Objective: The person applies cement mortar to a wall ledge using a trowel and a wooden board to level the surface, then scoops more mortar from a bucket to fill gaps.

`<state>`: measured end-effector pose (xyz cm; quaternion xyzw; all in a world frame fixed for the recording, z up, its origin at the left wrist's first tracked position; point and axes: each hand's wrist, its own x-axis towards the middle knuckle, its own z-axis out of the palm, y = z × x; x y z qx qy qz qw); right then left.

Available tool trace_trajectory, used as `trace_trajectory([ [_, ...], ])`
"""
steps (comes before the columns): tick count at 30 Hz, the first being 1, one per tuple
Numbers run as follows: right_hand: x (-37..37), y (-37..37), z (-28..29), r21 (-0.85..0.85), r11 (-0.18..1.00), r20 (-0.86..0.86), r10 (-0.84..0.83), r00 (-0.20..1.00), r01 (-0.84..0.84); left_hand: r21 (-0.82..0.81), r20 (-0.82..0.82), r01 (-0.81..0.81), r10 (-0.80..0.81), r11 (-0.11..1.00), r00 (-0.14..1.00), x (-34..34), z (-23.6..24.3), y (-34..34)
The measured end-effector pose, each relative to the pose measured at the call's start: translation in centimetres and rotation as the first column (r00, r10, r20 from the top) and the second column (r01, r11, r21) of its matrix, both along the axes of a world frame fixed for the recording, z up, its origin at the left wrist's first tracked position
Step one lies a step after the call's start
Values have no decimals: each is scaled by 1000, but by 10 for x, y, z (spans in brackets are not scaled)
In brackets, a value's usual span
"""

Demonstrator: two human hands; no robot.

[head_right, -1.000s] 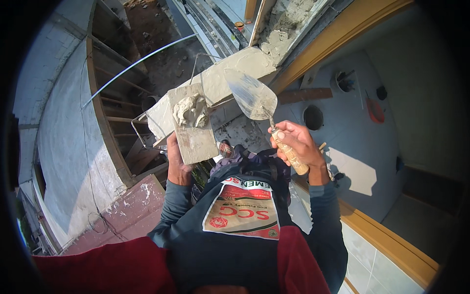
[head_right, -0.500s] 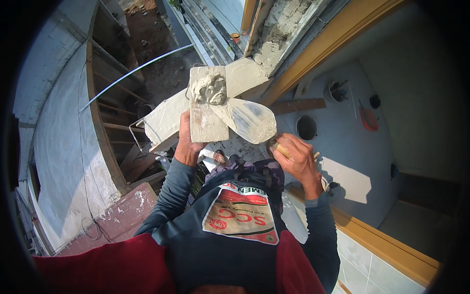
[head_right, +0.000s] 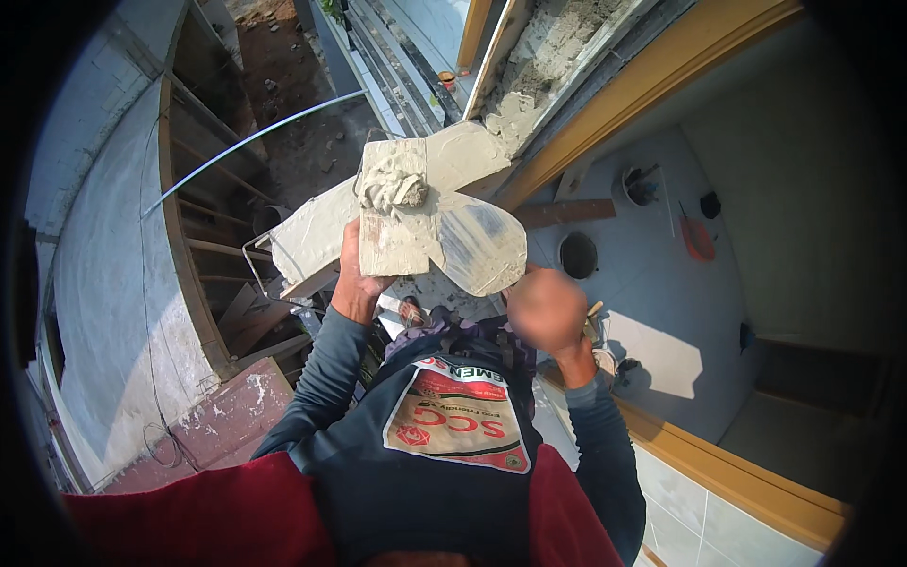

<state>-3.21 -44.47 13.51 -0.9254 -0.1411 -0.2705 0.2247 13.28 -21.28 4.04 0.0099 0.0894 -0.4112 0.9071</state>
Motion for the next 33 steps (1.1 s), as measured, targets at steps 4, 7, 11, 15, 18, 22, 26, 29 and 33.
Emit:
trace_trajectory([
  [4, 6, 4, 5, 29, 999, 18, -21, 1000, 20, -36, 16, -2, 3, 999, 1000, 1, 0, 4],
  [7, 14, 8, 4, 72, 993, -10, -89, 996, 90, 32, 18, -41, 41, 999, 999, -1, 7, 10],
  [11, 26, 8, -10, 101, 971, -96, -205, 974, 214, 115, 49, -114, 109, 987, 993, -4, 6, 22],
  [15, 43, 9, -20, 88, 957, -64, -273, 960, 278, 92, 33, -140, 137, 986, 990, -10, -2, 36],
  [18, 49, 5, -22, 118, 949, -57, -289, 956, 294, 132, 28, -156, 154, 979, 988, -15, -7, 43],
  [22, 58, -3, -17, 173, 944, 2, -286, 958, 282, 146, 34, -178, 175, 973, 984, -19, -4, 43],
  [26, 67, -7, 8, 743, 447, -513, -98, 853, 498, 123, 41, -151, 147, 981, 988, -18, -3, 42],
  [29, 69, -6, 17, 786, 353, -525, -49, 849, 507, 201, 63, -152, 142, 968, 988, -16, 4, 41],
  [33, 63, -9, 17, 815, 291, -508, -61, 859, 502, 227, 48, -143, 136, 963, 990, -21, 9, 47],
])
